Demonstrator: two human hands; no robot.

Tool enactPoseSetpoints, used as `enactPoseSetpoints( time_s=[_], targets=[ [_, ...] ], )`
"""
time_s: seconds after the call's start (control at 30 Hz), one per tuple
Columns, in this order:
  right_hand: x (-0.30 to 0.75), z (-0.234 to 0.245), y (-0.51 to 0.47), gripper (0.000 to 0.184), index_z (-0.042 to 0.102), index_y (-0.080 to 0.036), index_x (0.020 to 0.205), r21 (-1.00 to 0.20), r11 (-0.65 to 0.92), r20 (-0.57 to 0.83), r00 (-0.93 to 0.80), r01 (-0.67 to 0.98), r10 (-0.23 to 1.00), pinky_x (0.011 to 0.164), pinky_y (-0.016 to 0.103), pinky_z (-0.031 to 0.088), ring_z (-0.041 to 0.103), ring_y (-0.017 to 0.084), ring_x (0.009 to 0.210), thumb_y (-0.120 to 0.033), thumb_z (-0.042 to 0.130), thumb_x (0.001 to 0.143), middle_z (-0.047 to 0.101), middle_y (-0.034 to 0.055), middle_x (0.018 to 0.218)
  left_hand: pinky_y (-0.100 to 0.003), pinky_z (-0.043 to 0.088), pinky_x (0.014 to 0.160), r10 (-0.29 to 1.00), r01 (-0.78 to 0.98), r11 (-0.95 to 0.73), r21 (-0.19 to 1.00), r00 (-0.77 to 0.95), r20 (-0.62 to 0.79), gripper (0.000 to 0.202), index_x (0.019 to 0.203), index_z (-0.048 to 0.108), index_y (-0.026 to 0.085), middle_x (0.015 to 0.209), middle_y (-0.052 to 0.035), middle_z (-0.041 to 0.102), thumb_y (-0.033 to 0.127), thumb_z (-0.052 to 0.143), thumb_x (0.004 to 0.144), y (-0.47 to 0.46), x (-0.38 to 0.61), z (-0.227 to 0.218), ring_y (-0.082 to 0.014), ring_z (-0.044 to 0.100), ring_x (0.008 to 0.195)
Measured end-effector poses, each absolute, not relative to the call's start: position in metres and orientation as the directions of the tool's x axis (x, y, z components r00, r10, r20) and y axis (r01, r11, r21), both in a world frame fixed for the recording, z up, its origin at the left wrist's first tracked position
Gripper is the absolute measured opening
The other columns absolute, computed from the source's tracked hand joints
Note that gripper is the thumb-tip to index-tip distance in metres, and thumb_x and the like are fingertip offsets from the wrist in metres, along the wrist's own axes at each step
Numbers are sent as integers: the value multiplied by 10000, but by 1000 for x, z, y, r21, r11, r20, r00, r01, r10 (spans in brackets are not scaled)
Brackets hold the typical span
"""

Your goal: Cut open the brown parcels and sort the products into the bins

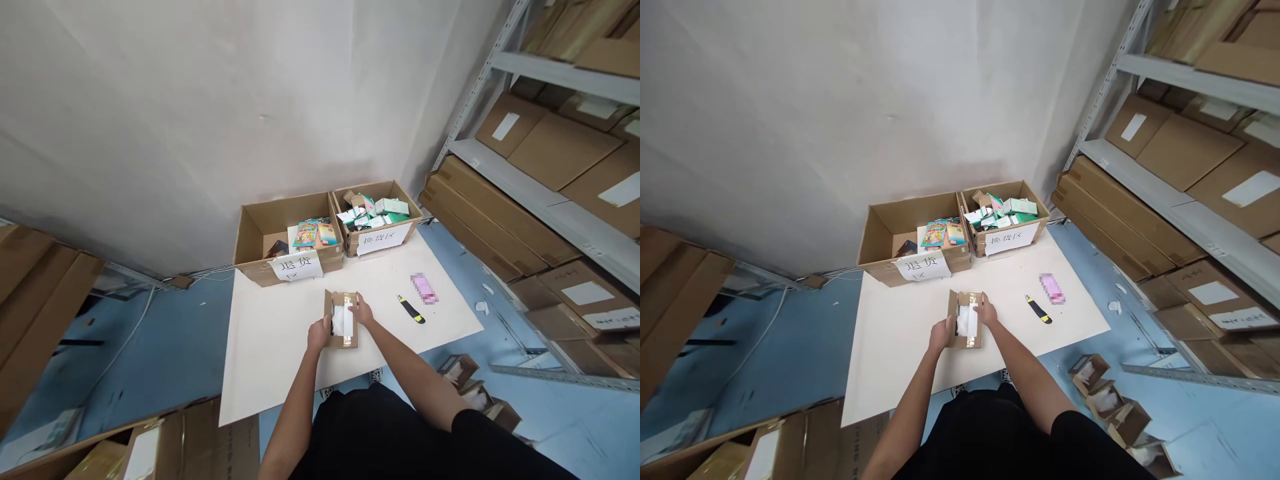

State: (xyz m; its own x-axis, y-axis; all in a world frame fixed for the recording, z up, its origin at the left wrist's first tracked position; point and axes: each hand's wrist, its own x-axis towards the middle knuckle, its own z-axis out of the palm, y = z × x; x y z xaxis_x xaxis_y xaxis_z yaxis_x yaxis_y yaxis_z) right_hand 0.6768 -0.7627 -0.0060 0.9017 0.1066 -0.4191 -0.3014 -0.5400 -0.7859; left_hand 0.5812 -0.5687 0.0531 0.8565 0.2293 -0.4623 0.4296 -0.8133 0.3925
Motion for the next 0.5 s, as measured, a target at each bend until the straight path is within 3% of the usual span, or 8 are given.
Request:
enactPoseSetpoints(
  time_s=[0.13,0.23,0.3,0.37,0.43,0.5],
  targets=[
    [645,-9,-737,726,306,-261,1674,-697,-633,-387,920,-336,-62,1100,368,486,645,286,1315,-348,560,999,666,99,1445,-354,516,880,207,420,-791,445,868,-451,660,1105,778,181,1093,-165,801,486,193,1095,-567,581,48,-297,740,1067],
    [631,-8,-727,756,287,-258,1686,-732,-594,-366,928,-333,-69,1160,364,452,587,281,1395,-367,558,989,561,88,1577,-362,519,930,175,402,-779,481,877,-448,643,1391,659,189,1257,-168,763,478,165,1096,-571,581,43,-286,718,1157],
    [627,-4,-727,774,290,-260,1685,-784,-517,-378,925,-344,-43,1188,384,437,571,271,1413,-371,566,971,537,65,1604,-371,511,1001,111,359,-770,528,890,-443,608,1604,434,249,1561,-150,578,491,213,1092,-577,579,39,-273,634,1329],
    [624,4,-732,716,351,-276,1659,-831,-400,-416,909,-387,-15,1177,385,457,580,249,1405,-403,541,981,563,42,1583,-414,491,1076,44,322,-771,549,887,-459,668,1682,258,299,1772,-126,226,532,340,1061,-585,576,34,-304,481,1493],
    [623,13,-737,614,463,-286,1597,-855,-298,-453,891,-424,34,1129,367,501,607,233,1373,-448,503,1006,602,39,1546,-480,470,1123,18,323,-777,540,869,-494,771,1694,214,316,1802,-108,-15,594,439,1011,-593,573,29,-364,359,1566],
    [621,22,-741,554,558,-282,1525,-857,-251,-481,873,-449,81,1078,373,536,629,242,1343,-489,505,1014,627,57,1518,-518,437,1163,28,341,-769,541,863,-505,824,1695,210,320,1799,-96,-74,665,443,984,-594,570,24,-387,282,1599]
  ],
)
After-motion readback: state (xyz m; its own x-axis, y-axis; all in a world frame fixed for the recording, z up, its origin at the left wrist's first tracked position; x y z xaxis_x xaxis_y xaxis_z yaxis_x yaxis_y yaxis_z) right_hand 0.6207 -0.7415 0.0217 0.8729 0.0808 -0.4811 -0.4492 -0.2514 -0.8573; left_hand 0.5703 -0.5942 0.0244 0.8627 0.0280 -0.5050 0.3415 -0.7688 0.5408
